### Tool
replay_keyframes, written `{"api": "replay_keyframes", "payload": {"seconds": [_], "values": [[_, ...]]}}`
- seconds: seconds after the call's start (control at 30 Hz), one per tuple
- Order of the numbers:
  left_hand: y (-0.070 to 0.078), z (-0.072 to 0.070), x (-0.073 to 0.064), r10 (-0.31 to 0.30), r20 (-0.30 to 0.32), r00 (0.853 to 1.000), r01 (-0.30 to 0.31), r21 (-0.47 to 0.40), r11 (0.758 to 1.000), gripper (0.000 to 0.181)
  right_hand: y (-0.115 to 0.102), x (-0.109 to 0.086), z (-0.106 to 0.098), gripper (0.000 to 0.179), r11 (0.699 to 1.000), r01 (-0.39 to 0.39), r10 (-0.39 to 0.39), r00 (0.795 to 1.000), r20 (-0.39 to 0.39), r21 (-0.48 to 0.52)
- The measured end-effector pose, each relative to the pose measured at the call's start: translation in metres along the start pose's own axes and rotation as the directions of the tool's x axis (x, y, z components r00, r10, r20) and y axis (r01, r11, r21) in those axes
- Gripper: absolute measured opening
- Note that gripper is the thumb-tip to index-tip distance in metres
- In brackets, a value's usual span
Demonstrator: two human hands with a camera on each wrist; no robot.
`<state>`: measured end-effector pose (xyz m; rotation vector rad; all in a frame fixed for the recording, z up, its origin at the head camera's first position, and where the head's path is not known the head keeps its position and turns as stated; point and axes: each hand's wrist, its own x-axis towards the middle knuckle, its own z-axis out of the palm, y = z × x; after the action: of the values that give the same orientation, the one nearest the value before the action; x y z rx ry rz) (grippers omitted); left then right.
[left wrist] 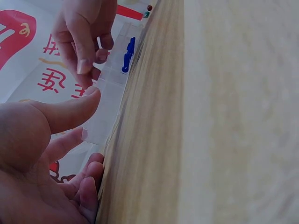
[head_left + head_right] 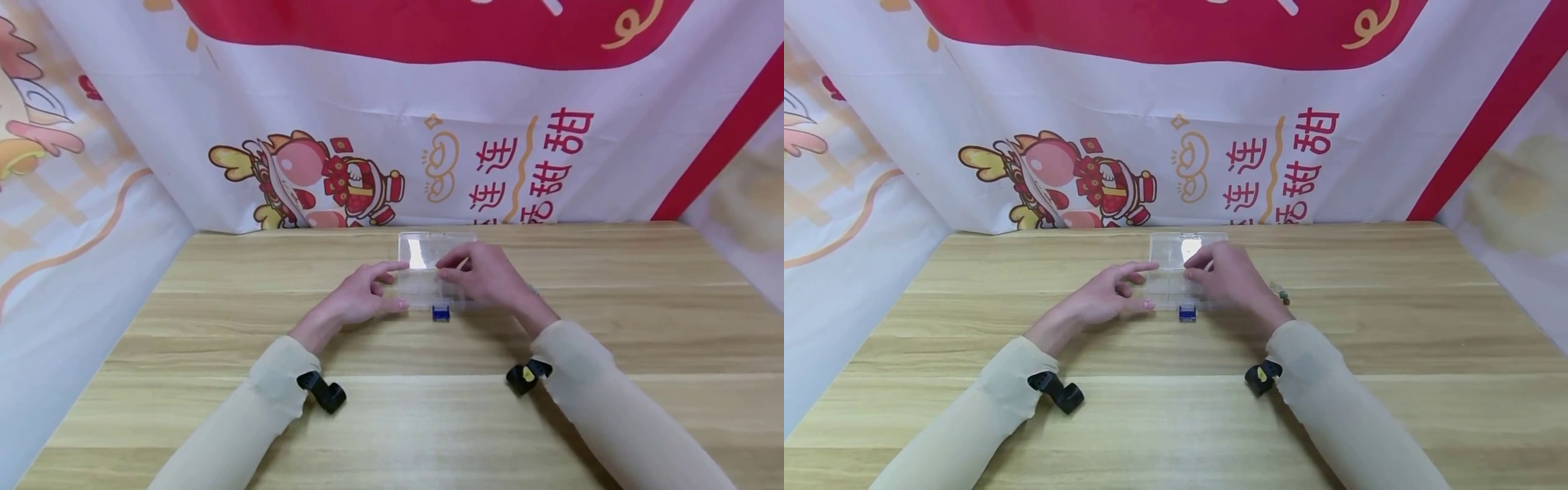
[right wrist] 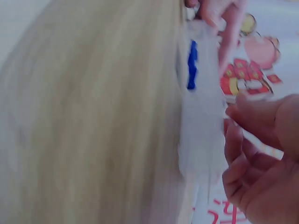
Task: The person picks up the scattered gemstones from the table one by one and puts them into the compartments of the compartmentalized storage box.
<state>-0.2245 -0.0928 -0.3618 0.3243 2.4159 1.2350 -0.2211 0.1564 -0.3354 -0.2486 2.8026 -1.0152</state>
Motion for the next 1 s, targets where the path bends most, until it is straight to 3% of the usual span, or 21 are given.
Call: {"api": "replay_keyframes", "payload": {"seconds": [0.3,0.6,0.73,1.0], "values": [[0.000,-0.003,-0.001,0.003,0.002,1.000,-0.003,-0.009,1.000,0.072,0.034,-0.015,-0.033,0.031,0.993,-0.019,0.026,0.998,-0.060,0.116],[0.002,0.000,-0.001,0.005,0.008,1.000,-0.004,-0.028,1.000,0.073,0.081,-0.027,-0.059,0.037,0.990,-0.028,0.047,0.989,-0.138,0.135],[0.001,0.000,0.001,0.006,0.011,1.000,-0.006,-0.025,1.000,0.073,0.094,-0.029,-0.065,0.038,0.988,-0.041,0.058,0.992,-0.115,0.148],[0.001,-0.001,0.000,-0.009,0.008,1.000,0.010,-0.030,0.999,0.072,0.109,-0.028,-0.066,0.037,0.984,-0.139,0.141,0.990,-0.012,0.112]]}}
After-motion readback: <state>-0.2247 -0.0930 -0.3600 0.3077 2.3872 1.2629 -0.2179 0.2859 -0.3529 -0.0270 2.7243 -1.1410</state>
